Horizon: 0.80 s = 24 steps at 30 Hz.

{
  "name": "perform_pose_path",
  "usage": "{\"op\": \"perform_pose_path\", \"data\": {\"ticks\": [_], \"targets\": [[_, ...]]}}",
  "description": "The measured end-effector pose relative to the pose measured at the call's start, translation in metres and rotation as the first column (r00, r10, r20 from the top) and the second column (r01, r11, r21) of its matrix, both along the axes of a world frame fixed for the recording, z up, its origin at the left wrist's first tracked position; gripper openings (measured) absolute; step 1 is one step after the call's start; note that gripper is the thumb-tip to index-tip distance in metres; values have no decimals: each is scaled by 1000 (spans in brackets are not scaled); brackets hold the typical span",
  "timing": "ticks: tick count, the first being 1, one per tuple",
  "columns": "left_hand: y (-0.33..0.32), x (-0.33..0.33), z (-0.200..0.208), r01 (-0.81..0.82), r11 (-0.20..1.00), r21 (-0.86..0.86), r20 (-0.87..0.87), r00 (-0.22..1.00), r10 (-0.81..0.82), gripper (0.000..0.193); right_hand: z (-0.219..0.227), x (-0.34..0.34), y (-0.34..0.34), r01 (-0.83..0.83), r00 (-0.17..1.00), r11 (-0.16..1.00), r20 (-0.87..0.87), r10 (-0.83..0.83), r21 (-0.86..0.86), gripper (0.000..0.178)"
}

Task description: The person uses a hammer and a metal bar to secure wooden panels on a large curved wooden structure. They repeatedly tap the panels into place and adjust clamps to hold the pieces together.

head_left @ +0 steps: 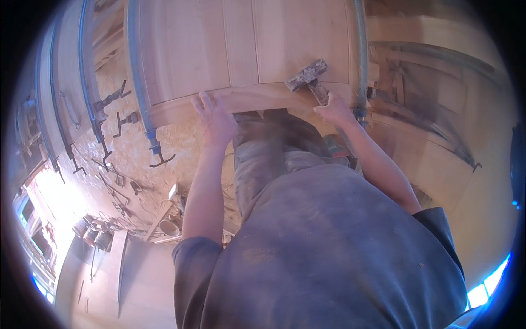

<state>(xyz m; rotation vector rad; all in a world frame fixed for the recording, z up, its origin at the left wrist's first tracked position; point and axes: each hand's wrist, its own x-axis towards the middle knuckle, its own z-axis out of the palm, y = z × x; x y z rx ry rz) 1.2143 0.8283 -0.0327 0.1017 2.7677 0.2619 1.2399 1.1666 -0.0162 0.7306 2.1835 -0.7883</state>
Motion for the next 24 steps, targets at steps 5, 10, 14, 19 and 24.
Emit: {"op": "perform_pose_path", "data": {"ticks": [5, 10, 14, 19, 24], "targets": [[18, -1, 15, 145, 983, 110, -15, 989, -144, 58, 9, 36, 5, 181, 983, 976, -16, -184, -124, 36], [22, 1, 4, 263, 959, 102, -20, 965, -263, 54, 47, 135, -6, 277, 957, 956, -55, -284, -98, 32], [16, -1, -8, 358, 929, 97, -129, 930, -345, 49, 88, 214, -23, 590, 806, 792, 168, -568, -155, 36], [27, 3, -6, 429, 889, 158, -228, 892, -390, 44, 99, 296, -30, 628, 776, 776, 119, -619, -56, 35], [45, -3, -28, 409, 913, -16, -156, 900, -406, 44, 128, 306, 0, 824, 555, 565, 272, -786, -50, 20]]}}
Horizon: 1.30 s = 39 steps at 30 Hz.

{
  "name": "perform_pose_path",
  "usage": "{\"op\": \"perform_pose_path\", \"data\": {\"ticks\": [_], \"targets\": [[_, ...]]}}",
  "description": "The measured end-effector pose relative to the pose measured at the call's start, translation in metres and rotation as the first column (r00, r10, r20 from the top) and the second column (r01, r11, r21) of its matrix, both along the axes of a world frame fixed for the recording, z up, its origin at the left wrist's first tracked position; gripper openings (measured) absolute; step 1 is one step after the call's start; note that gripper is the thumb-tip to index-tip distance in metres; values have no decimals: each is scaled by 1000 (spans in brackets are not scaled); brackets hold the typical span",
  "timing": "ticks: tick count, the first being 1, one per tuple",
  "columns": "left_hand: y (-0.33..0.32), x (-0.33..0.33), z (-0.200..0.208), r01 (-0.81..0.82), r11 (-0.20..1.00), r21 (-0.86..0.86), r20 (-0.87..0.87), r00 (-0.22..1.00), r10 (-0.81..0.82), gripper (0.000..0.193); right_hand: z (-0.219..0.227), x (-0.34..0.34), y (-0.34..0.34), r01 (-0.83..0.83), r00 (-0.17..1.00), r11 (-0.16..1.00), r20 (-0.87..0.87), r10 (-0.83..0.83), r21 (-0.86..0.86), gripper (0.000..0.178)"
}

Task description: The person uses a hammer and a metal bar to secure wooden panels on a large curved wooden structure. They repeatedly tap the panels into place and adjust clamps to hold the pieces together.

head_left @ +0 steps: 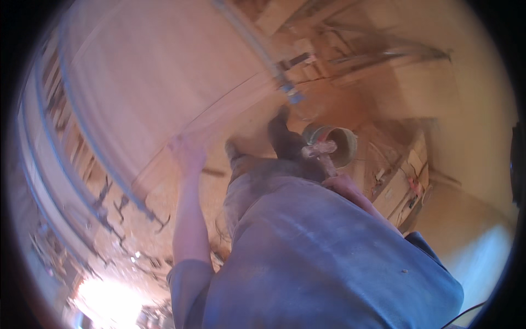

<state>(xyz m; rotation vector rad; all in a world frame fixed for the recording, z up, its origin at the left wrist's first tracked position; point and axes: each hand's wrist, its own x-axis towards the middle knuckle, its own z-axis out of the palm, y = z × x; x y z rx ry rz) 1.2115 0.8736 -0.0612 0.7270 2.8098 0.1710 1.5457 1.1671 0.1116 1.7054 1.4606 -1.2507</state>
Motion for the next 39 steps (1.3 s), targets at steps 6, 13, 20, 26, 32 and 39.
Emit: {"op": "perform_pose_path", "data": {"ticks": [6, 13, 20, 26, 32, 39], "targets": [[73, 4, 14, -177, 981, -86, 62, 981, 182, 50, -27, 61, 69, 268, 958, 961, -92, -273, -60, 12], [116, -10, -25, -208, 892, -402, 159, 943, 292, 66, -160, 223, 210, 40, 967, 993, -247, -66, -112, 24], [225, 50, -4, -628, 733, -261, 137, 728, 672, 84, -65, 155, 386, 398, 900, 886, -85, -427, -239, 17], [247, 54, 16, -682, 719, -135, 132, 707, 695, 90, -37, 87, 483, -163, 983, 984, -94, 156, -70, 13], [253, 65, 23, -754, 657, -10, 118, 652, 749, 86, -35, -7, 532, -710, 691, 699, -110, 715, 87, 13], [263, 49, 41, -819, 572, -37, 170, 559, 811, 84, -46, -132, 560, -799, 597, 598, -35, 801, 62, 13]]}}
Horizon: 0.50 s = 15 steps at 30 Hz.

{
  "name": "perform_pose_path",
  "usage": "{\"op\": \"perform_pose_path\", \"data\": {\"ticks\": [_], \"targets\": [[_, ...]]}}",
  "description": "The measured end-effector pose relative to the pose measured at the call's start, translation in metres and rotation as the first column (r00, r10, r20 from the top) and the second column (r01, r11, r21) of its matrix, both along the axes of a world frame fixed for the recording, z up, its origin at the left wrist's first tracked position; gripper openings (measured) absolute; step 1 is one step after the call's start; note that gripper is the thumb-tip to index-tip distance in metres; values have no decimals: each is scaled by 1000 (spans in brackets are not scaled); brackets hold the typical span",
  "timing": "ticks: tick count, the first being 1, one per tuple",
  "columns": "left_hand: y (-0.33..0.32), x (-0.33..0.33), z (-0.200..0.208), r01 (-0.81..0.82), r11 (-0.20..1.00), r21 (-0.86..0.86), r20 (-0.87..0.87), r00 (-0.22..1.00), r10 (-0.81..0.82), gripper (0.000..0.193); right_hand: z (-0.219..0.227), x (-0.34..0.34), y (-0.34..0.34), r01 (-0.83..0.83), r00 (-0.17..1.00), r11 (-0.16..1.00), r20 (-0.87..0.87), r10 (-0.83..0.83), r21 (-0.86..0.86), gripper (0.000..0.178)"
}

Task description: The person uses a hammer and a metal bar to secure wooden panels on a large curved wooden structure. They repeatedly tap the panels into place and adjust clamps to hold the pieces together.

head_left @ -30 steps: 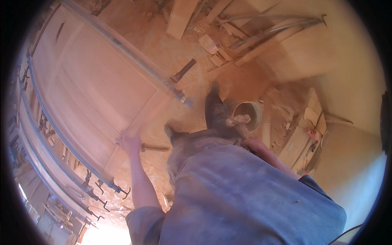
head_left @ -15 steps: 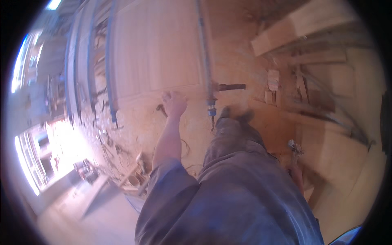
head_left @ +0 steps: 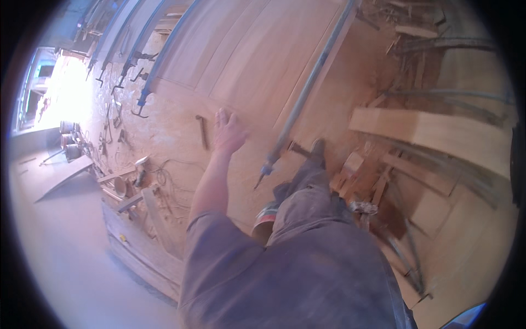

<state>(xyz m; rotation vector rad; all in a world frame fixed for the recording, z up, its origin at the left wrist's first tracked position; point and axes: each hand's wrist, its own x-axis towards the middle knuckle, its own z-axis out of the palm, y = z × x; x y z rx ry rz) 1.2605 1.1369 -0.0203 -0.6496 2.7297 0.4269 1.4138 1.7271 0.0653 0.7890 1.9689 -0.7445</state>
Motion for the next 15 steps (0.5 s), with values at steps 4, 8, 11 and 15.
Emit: {"op": "perform_pose_path", "data": {"ticks": [4, 8, 11, 15], "targets": [[0, -1, -6, -99, 995, 6, 40, 994, 99, 84, 4, -69, 9, 11, 998, 1000, 59, -12, 2, 14], [2, -8, -10, -175, 984, 28, 125, 977, 170, 87, 2, -113, 33, -2, 1000, 992, -29, -2, -126, 14], [6, -23, -5, -223, 974, 46, 135, 967, 215, 92, 8, -141, 52, 46, 989, 971, -125, -76, -233, 15], [9, -25, -7, -263, 963, 57, 101, 961, 257, 91, 33, -194, 56, 244, 969, 960, -2, -247, -138, 12]]}}
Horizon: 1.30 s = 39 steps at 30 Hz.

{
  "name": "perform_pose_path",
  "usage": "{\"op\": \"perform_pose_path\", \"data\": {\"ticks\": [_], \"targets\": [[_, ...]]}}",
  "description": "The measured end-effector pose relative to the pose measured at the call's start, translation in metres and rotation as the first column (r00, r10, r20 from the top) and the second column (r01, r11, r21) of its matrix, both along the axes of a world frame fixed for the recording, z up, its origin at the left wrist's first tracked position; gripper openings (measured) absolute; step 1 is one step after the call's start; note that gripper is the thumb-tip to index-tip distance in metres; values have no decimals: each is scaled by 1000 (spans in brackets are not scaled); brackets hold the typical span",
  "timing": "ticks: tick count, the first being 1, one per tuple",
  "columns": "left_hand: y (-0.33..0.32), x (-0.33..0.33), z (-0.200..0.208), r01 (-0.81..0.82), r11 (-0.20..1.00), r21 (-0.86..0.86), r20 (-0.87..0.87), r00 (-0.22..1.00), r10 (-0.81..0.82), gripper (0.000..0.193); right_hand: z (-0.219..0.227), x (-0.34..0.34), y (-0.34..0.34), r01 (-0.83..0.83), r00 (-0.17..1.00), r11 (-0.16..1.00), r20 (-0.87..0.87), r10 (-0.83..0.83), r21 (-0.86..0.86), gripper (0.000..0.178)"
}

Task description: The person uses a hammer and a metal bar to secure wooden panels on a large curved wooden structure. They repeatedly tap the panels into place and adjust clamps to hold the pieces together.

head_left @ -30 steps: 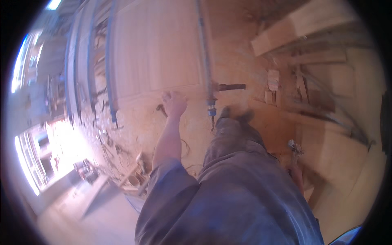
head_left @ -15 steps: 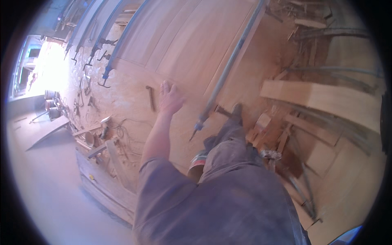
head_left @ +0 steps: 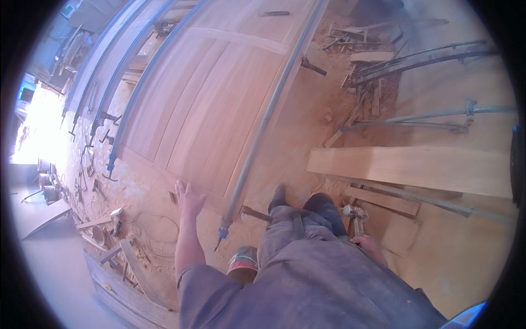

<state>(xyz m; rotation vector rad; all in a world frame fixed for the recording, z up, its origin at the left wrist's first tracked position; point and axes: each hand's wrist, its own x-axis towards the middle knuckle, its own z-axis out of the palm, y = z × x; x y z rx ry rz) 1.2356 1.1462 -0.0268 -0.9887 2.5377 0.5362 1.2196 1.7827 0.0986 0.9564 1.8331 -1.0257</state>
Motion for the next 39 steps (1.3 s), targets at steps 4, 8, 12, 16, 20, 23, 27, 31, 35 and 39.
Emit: {"op": "perform_pose_path", "data": {"ticks": [4, 8, 12, 16, 20, 23, 27, 31, 35, 39], "targets": [[10, -9, 4, -62, 998, 33, -45, 997, 63, 88, -10, -49, 30, 62, 984, 998, 166, -58, -21, 11], [13, -12, 5, -113, 992, 54, -59, 991, 116, 86, -22, -112, 40, 208, 950, 976, 251, -185, -67, 10], [15, -24, 0, -204, 977, 56, -18, 979, 205, 87, -18, -190, 18, 96, 971, 990, 230, -71, -99, 7], [12, -43, -27, -372, 928, -25, 108, 922, 373, 92, -9, -271, -10, -252, 956, 967, 149, 252, -22, 5], [55, -151, -32, -668, 737, -98, 186, 716, 673, 97, -11, -341, 11, -367, 930, 930, 24, 368, -29, 17], [83, -227, -69, -603, 759, -243, 87, 766, 637, 87, -42, -383, 45, -496, 867, 868, -47, 495, -12, 29], [168, -366, -45, -404, 904, -142, -21, 914, 406, 78, -18, -440, 59, -423, 905, 905, -29, 425, 50, 38], [215, -447, -45, -412, 911, -7, -198, 894, 402, 79, -27, -482, 89, -501, 863, 865, -67, 501, 14, 32], [214, -483, -45, -426, 899, -103, -227, 890, 396, 77, -54, -526, 102, -561, 828, 815, 91, 554, 146, 31], [210, -486, -44, -399, 898, -186, -215, 908, 359, 74, -80, -584, 112, -638, 769, 756, 67, 636, 150, 30]]}}
